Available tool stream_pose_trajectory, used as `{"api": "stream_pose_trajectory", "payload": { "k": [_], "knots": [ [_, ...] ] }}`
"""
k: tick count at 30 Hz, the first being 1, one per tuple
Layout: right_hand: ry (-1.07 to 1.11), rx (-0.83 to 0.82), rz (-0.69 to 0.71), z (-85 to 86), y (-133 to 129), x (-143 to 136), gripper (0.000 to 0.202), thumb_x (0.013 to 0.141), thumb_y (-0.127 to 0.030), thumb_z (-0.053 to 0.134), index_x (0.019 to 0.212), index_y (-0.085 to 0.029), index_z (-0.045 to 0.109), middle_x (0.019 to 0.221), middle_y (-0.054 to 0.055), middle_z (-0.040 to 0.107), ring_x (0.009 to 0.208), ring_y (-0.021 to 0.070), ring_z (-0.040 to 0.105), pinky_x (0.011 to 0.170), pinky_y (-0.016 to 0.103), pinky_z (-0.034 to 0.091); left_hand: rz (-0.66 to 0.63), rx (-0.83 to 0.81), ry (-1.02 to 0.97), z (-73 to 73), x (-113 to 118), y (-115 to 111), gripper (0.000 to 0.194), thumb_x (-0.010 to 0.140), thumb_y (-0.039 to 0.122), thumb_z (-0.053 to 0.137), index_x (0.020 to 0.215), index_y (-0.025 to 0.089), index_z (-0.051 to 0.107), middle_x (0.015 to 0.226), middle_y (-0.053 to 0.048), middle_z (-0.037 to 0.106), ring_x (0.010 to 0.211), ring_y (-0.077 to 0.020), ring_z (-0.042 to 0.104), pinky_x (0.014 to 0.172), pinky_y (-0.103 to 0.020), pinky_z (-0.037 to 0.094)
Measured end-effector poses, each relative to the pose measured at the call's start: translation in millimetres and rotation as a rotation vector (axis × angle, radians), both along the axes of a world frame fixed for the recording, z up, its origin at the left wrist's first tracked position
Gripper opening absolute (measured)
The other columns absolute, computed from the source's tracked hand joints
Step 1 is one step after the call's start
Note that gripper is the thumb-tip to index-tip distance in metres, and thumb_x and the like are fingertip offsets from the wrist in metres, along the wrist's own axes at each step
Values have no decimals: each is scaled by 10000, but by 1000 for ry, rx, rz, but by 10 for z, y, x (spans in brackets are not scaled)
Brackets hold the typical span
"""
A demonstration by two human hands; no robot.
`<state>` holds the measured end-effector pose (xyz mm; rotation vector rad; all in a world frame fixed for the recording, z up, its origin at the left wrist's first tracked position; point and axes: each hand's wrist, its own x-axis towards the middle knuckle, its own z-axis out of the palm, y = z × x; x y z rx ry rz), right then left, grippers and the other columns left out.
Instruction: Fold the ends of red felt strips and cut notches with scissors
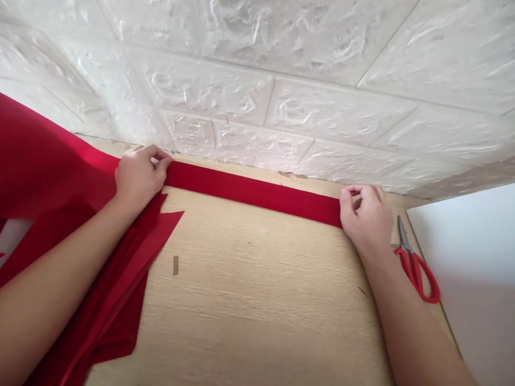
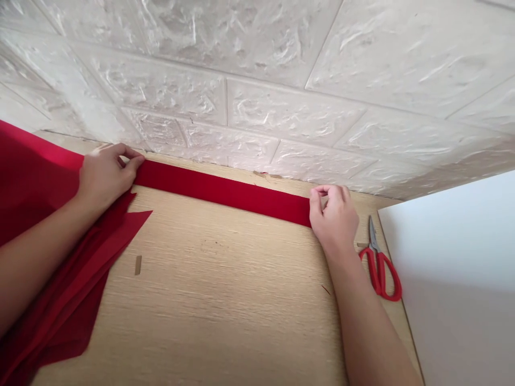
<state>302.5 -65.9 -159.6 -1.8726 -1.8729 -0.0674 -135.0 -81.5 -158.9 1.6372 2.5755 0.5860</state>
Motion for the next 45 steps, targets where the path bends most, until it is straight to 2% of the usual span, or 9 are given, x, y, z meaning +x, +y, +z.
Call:
{"api": "stream_pose_trajectory", "payload": {
  "k": [3,6,9,11,14,18,29,39,45],
  "knots": [
    [-7,140,90,180,-112,-217,371,1026,-340,345,1001,-191,684,1049,186,705,1008,302,651,934,443,479,-27,-7,9,10,18,-9,292,925,419,515,980,210,711,1115,-107,708,1157,-314,608,860,-399,495],
    [24,208,338,343,-212,-784,459,1066,-376,298,1035,-171,707,1027,158,720,1023,284,642,967,442,486,-49,-26,11,9,5,-4,279,938,400,515,985,202,707,1145,-104,709,1169,-307,601,860,-388,490],
    [-39,31,663,411,-291,-1614,585,1082,-491,268,1238,-107,681,1263,177,697,1168,313,612,1020,472,486,-52,-37,24,3,-10,0,296,947,400,510,1023,190,704,1161,-109,707,1181,-305,597,866,-383,483],
    [-123,-114,812,398,-328,-2165,627,1088,-520,246,1421,-111,586,1508,144,583,1412,322,483,1188,490,369,-49,-47,32,9,-12,0,301,944,381,503,1038,180,706,1163,-117,706,1182,-307,596,870,-382,478],
    [-148,-162,854,307,-340,-2782,722,1078,-550,146,1576,-116,440,1668,81,414,1576,267,284,1312,418,182,-50,-73,29,25,-19,5,292,922,301,481,1047,181,717,1159,-115,707,1152,-299,603,846,-371,474],
    [-104,-287,776,150,-267,-3140,840,1051,-603,58,1638,-54,303,1714,96,298,1620,241,182,1339,411,82,-41,-95,14,16,-49,32,311,921,327,478,1057,194,723,1146,-108,709,1096,-291,618,820,-371,476],
    [-29,-461,688,-19,-261,-2922,900,1042,-686,196,1657,-29,206,1740,131,143,1637,264,88,1321,515,-49,-20,-71,6,-8,-42,17,347,937,441,506,1058,190,713,1161,-98,715,1160,-305,625,897,-398,505],
    [-54,-525,542,5,-324,-2203,879,1057,-655,112,1661,-17,131,1746,133,66,1640,224,31,1324,467,-40,-14,-95,26,41,1,-19,363,936,448,476,1083,199,696,1172,-112,704,1185,-326,597,967,-440,509],
    [-81,-540,362,-19,-378,-1546,845,1054,-620,114,1670,-43,153,1744,130,93,1638,241,45,1323,507,7,-1,-113,34,37,-9,-17,395,928,466,464,1110,196,689,1162,-118,706,1188,-340,596,975,-462,513]
  ]
}}
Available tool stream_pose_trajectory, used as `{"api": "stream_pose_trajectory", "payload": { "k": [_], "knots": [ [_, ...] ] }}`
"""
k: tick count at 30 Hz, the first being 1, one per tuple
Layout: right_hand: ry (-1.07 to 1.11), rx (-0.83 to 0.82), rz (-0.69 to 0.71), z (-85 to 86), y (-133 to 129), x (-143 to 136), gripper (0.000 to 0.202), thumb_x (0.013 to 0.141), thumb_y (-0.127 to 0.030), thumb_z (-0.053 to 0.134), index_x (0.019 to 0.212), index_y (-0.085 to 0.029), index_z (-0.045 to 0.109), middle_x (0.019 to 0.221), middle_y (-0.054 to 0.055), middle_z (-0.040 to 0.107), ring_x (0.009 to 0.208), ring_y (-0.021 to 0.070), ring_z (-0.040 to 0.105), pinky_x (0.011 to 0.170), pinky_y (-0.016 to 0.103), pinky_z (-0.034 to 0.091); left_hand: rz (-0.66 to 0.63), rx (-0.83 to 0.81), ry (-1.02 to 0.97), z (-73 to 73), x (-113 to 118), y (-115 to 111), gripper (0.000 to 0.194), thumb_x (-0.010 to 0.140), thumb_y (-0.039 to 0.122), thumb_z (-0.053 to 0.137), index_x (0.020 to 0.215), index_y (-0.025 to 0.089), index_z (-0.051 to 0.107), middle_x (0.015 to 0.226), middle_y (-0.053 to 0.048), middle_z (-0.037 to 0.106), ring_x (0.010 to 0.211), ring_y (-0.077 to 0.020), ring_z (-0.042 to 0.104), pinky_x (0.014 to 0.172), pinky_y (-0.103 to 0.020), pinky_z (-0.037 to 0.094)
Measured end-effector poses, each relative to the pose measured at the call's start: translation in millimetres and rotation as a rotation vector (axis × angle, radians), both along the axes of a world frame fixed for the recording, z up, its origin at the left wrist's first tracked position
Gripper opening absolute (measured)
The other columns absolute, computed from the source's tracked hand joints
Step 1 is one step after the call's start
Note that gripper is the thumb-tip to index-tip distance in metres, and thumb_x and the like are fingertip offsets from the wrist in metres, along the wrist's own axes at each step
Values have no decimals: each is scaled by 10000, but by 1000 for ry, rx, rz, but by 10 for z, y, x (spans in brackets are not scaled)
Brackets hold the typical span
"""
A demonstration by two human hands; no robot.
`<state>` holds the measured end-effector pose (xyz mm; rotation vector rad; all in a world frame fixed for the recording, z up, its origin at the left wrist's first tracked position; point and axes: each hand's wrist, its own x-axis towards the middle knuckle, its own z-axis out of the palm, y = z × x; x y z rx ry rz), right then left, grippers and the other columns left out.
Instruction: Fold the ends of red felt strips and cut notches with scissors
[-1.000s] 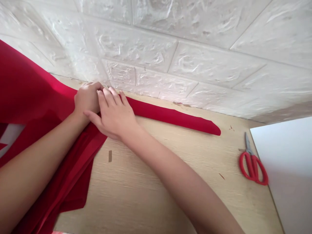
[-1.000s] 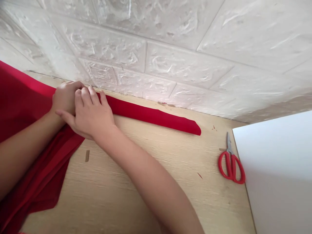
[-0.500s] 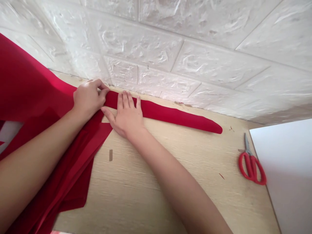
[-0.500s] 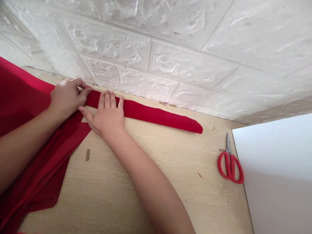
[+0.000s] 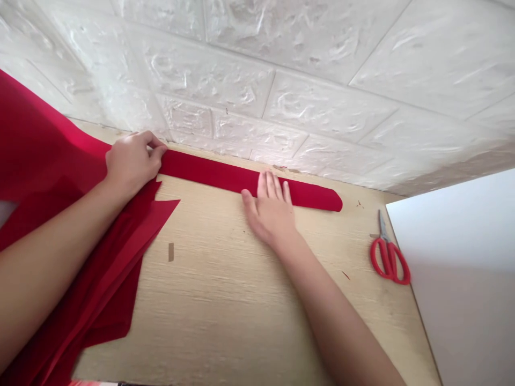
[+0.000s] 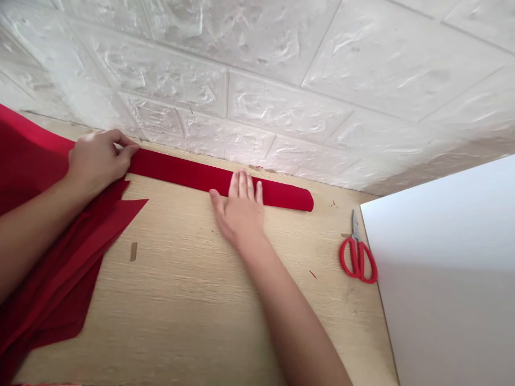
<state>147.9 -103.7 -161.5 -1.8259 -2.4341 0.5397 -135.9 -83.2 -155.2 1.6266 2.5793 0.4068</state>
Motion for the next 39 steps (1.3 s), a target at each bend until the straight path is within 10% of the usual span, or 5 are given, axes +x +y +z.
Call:
{"api": "stream_pose_trajectory", "payload": {
  "k": [12,39],
  "knots": [
    [-111,90,-212,-44,-51,1160,744,1050,-488,170,1648,-56,266,1718,160,249,1617,270,192,1313,536,147,36,-36,-4,68,79,-24,423,922,487,450,1127,201,684,1141,-134,715,1195,-374,617,992,-547,517],
    [-181,269,-261,-192,-116,1198,850,1033,-543,252,1540,134,341,1620,353,346,1547,417,318,1255,562,274,4,-28,-52,108,115,-67,470,996,471,416,1242,171,681,1109,-47,714,1020,-212,610,954,-394,513]
  ]
}}
